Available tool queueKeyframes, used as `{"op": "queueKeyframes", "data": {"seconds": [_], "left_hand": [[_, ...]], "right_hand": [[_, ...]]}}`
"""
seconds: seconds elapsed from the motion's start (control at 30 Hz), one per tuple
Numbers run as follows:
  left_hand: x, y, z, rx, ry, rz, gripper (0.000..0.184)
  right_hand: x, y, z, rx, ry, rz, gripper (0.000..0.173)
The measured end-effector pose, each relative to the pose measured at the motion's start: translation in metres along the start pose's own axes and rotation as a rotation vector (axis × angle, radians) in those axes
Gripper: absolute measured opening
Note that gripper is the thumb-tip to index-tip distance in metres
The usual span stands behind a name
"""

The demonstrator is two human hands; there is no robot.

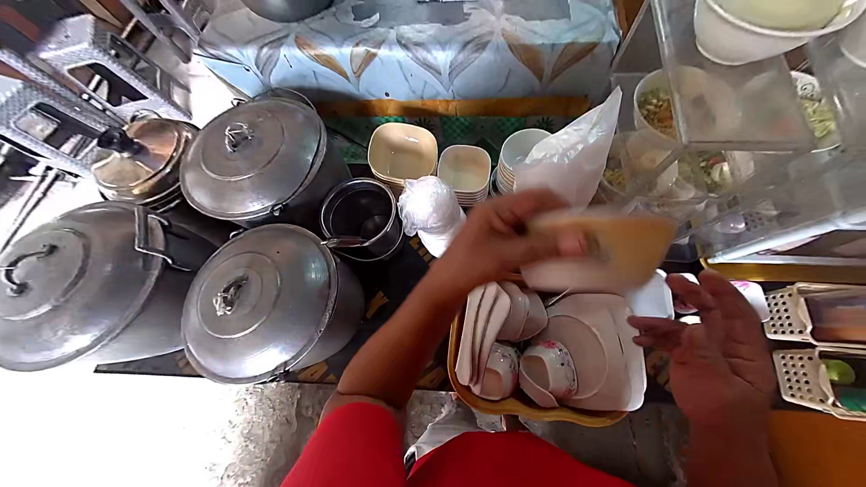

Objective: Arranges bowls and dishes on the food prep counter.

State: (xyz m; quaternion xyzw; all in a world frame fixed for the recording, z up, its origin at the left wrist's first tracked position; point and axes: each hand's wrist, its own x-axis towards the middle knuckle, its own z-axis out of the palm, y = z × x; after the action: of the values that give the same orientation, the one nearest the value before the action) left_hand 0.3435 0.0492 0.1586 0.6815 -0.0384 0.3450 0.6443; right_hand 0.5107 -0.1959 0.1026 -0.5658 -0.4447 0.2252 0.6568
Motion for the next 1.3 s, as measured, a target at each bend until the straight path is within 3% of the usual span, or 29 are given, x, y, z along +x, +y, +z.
{"op": "queueKeyframes", "data": {"seconds": [0.1, 0.13, 0.2, 0.27, 0.37, 0.47, 0.6, 0.73, 0.8, 0.9, 0.97, 1.03, 1.1, 1.2, 1.3], "left_hand": [[0.053, -0.003, -0.041, 0.124, 0.299, 0.252, 0.005], [0.071, -0.012, -0.056, 0.213, 0.337, 0.257, 0.007], [0.106, -0.042, -0.081, 0.428, 0.339, 0.102, 0.016], [0.132, -0.096, -0.093, 0.646, 0.275, -0.098, 0.021], [0.146, -0.179, -0.094, 0.944, -0.001, -0.273, 0.031], [0.142, -0.221, -0.081, 1.163, -0.222, -0.445, 0.037], [0.107, -0.207, -0.070, 1.180, -0.283, -0.571, 0.044], [0.112, -0.199, -0.081, 1.197, -0.350, -0.537, 0.046], [0.114, -0.207, -0.096, 1.080, -0.115, -0.371, 0.040], [0.104, -0.186, -0.111, 0.930, 0.280, -0.381, 0.044], [0.082, -0.157, -0.101, 0.809, 0.556, -0.336, 0.041], [0.049, -0.130, -0.074, 0.675, 0.691, -0.225, 0.041], [0.011, -0.104, -0.035, 0.627, 0.661, -0.273, 0.042], [-0.052, -0.078, 0.008, 0.763, 0.342, -0.473, 0.044], [-0.107, -0.075, 0.034, 0.979, 0.007, -0.525, 0.061]], "right_hand": [[-0.005, 0.009, -0.015, -0.166, 0.251, 0.170, 0.026], [-0.008, 0.014, -0.020, -0.223, 0.309, 0.260, 0.024], [-0.020, 0.027, -0.031, -0.348, 0.362, 0.381, 0.026], [-0.037, 0.038, -0.039, -0.452, 0.366, 0.454, 0.031], [-0.062, 0.045, -0.042, -0.573, 0.365, 0.550, 0.035], [-0.078, 0.050, -0.035, -0.683, 0.311, 0.566, 0.035], [-0.087, 0.061, -0.017, -0.865, 0.214, 0.494, 0.040], [-0.076, 0.067, -0.010, -0.942, 0.184, 0.627, 0.072], [-0.067, 0.070, -0.009, -0.965, 0.148, 0.759, 0.090], [-0.058, 0.078, -0.013, -1.009, 0.116, 0.824, 0.103], [-0.054, 0.080, -0.017, -0.997, 0.067, 0.877, 0.110], [-0.051, 0.084, -0.018, -0.959, 0.041, 0.908, 0.113], [-0.050, 0.086, -0.018, -0.946, 0.052, 0.899, 0.110], [-0.055, 0.084, -0.016, -1.005, 0.036, 0.816, 0.106], [-0.064, 0.076, -0.004, -1.050, 0.091, 0.460, 0.091]]}}
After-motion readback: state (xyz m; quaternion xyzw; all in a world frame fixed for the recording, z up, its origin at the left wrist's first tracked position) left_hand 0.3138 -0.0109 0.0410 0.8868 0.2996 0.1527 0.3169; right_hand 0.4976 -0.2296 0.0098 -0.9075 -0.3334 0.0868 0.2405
